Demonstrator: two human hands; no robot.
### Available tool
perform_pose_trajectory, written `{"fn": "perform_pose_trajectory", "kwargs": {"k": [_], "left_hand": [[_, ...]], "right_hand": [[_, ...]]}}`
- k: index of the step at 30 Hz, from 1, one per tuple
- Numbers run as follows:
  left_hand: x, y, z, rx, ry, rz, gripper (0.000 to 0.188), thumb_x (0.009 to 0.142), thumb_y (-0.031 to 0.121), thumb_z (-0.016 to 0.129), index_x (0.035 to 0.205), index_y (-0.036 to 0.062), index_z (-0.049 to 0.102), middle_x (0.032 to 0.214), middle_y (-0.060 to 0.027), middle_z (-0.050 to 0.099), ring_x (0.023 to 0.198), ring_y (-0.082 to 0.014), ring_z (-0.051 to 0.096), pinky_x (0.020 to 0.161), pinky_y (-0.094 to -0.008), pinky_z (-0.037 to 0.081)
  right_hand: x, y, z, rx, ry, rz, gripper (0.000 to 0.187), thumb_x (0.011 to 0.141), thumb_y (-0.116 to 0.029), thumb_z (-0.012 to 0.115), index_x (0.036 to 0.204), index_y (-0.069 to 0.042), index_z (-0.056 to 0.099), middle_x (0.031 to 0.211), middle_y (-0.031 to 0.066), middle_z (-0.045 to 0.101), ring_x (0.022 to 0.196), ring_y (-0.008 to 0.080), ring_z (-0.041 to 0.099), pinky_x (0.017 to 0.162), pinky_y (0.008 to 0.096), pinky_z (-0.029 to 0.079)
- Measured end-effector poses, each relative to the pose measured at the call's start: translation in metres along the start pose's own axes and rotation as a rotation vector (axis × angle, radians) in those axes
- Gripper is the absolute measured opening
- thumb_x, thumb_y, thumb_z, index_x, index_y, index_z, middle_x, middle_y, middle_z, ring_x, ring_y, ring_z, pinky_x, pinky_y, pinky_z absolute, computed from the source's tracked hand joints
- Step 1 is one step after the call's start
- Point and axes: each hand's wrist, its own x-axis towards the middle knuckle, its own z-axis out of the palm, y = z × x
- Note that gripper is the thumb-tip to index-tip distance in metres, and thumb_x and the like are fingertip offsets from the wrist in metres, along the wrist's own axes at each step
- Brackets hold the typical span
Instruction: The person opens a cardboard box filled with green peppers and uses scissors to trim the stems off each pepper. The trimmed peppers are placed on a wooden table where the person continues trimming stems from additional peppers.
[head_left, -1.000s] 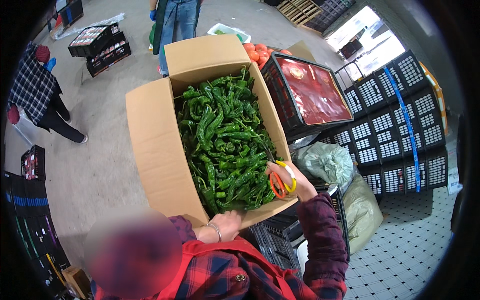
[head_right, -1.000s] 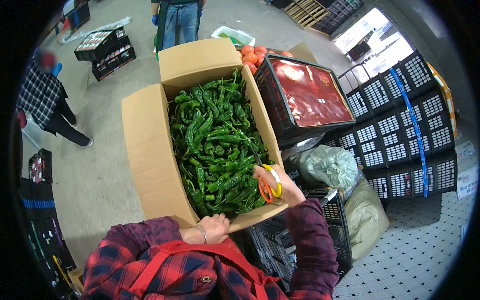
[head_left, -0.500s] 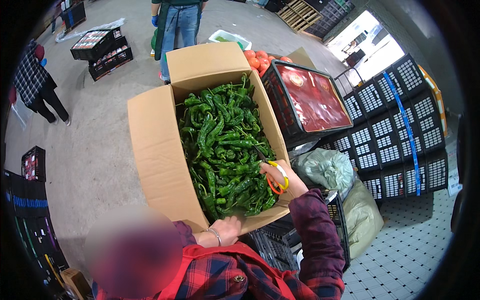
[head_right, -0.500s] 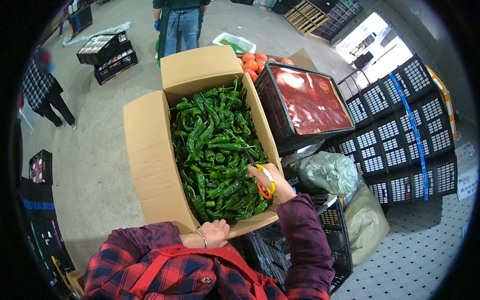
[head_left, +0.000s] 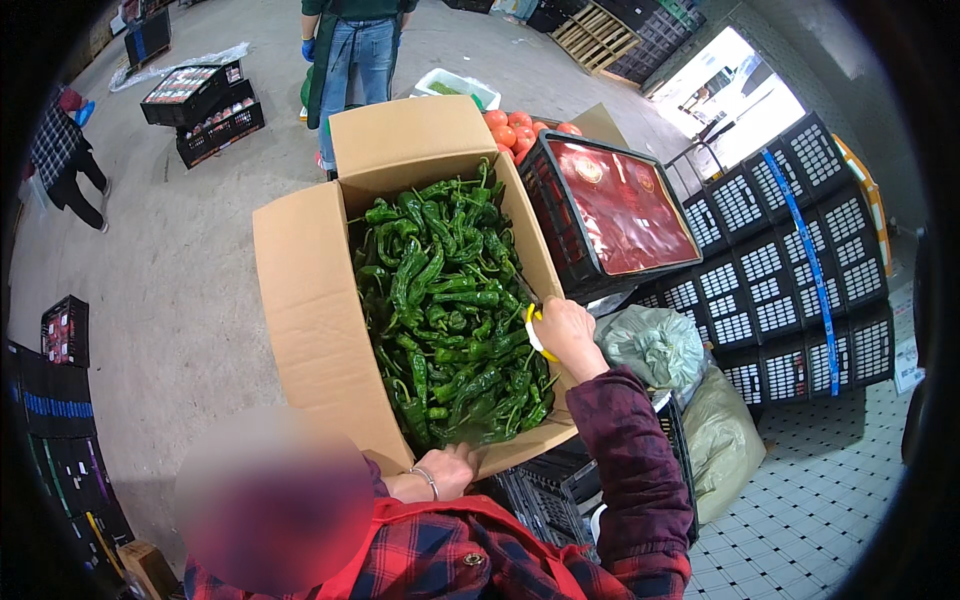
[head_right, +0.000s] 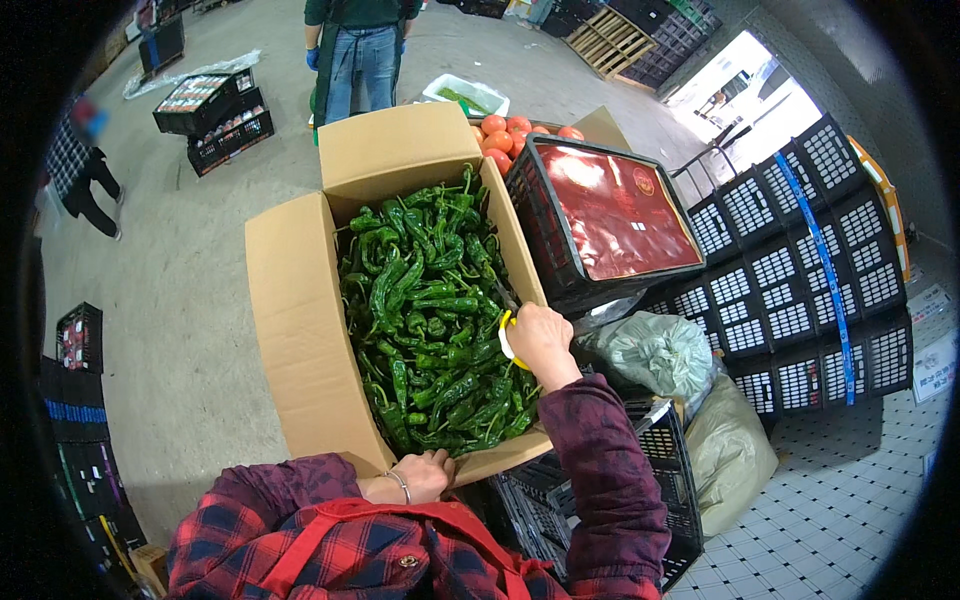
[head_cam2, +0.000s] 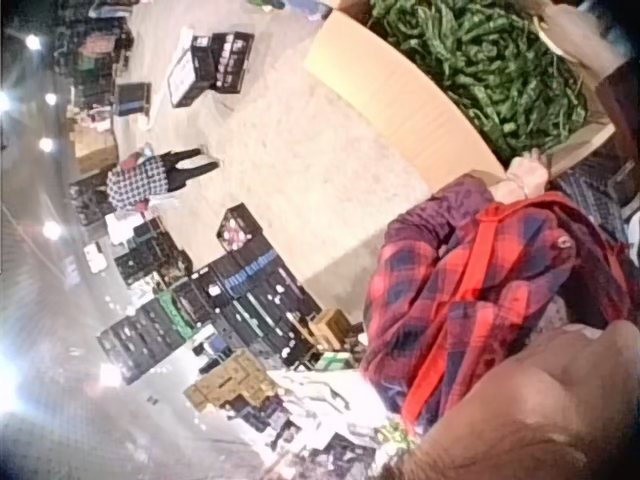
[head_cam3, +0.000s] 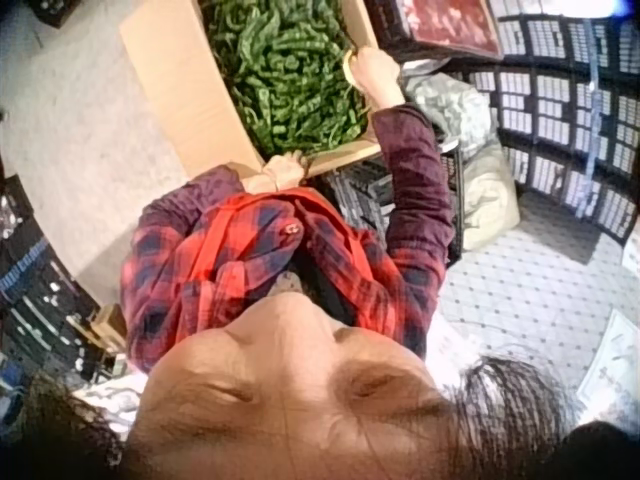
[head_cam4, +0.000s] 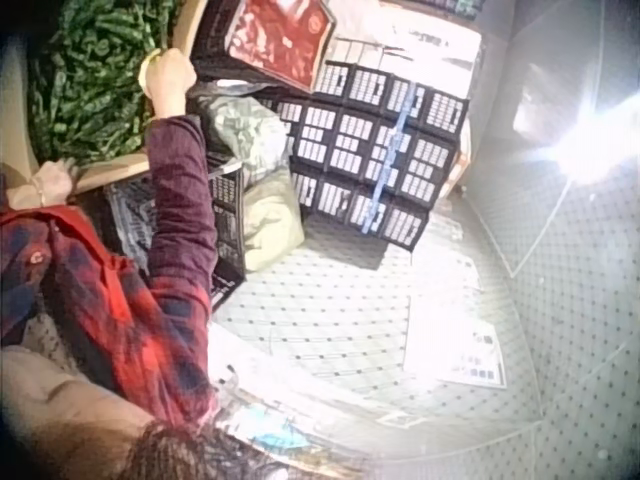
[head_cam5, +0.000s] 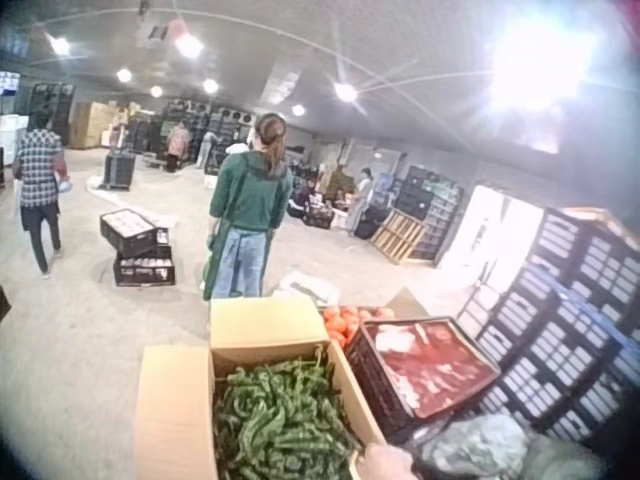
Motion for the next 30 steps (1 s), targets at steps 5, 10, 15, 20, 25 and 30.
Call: {"fn": "perform_pose_trajectory", "kwargs": {"k": [5, 10, 15, 20, 25, 30], "left_hand": [[0.002, -0.004, 0.011, -0.004, 0.071, 0.003, 0.040, 0.072, 0.023, 0.066, 0.099, -0.0046, 0.053, 0.097, -0.0197, 0.054, 0.089, -0.0351, 0.060, 0.069, -0.0429, 0.054], [0.002, 0.001, -0.002, -0.022, -0.026, -0.008, 0.049, 0.074, 0.014, 0.060, 0.117, -0.0077, 0.051, 0.098, -0.0226, 0.056, 0.088, -0.0355, 0.060, 0.070, -0.0422, 0.053], [0.001, 0.002, -0.004, -0.013, -0.009, 0.007, 0.047, 0.072, 0.014, 0.062, 0.113, -0.0078, 0.053, 0.099, -0.0220, 0.057, 0.090, -0.0361, 0.059, 0.072, -0.0421, 0.052], [-0.003, 0.001, 0.003, -0.080, 0.041, -0.037, 0.049, 0.074, 0.015, 0.062, 0.118, -0.0038, 0.050, 0.102, -0.0212, 0.055, 0.091, -0.0356, 0.058, 0.073, -0.0425, 0.051], [0.010, 0.006, -0.004, -0.039, -0.200, -0.156, 0.037, 0.081, 0.016, 0.055, 0.114, -0.0007, 0.052, 0.107, -0.0179, 0.055, 0.100, -0.0334, 0.058, 0.079, -0.0411, 0.052], [0.008, 0.004, 0.006, 0.013, -0.117, -0.132, 0.041, 0.080, 0.017, 0.056, 0.117, -0.0007, 0.053, 0.107, -0.0180, 0.055, 0.100, -0.0331, 0.058, 0.078, -0.0401, 0.052]], "right_hand": [[0.013, -0.008, -0.002, -0.045, 0.019, -0.010, 0.026, 0.079, -0.022, 0.056, 0.081, -0.001, 0.070, 0.083, 0.0233, 0.067, 0.083, 0.0381, 0.067, 0.074, 0.0450, 0.052], [0.016, 0.002, 0.006, -0.068, 0.072, -0.082, 0.022, 0.079, -0.021, 0.058, 0.078, -0.003, 0.070, 0.082, 0.0197, 0.068, 0.081, 0.0376, 0.066, 0.072, 0.0455, 0.052], [0.006, 0.017, 0.004, 0.056, 0.071, -0.153, 0.038, 0.082, -0.038, 0.065, 0.079, -0.001, 0.068, 0.076, 0.0220, 0.065, 0.076, 0.0392, 0.065, 0.067, 0.0452, 0.051], [-0.039, -0.029, -0.023, 0.529, -0.428, -0.304, 0.049, 0.087, -0.043, 0.060, 0.069, 0.003, 0.056, 0.057, 0.0148, 0.054, 0.052, 0.0232, 0.051, 0.054, 0.0393, 0.043], [-0.057, -0.073, 0.011, 0.418, -0.530, -0.577, 0.057, 0.089, -0.047, 0.050, 0.066, 0.005, 0.054, 0.060, 0.0244, 0.052, 0.057, 0.0399, 0.051, 0.057, 0.0442, 0.042], [-0.028, -0.095, 0.024, 0.336, -0.628, -0.367, 0.061, 0.083, -0.050, 0.053, 0.070, 0.008, 0.063, 0.066, 0.0281, 0.059, 0.067, 0.0428, 0.061, 0.066, 0.0443, 0.049]]}}
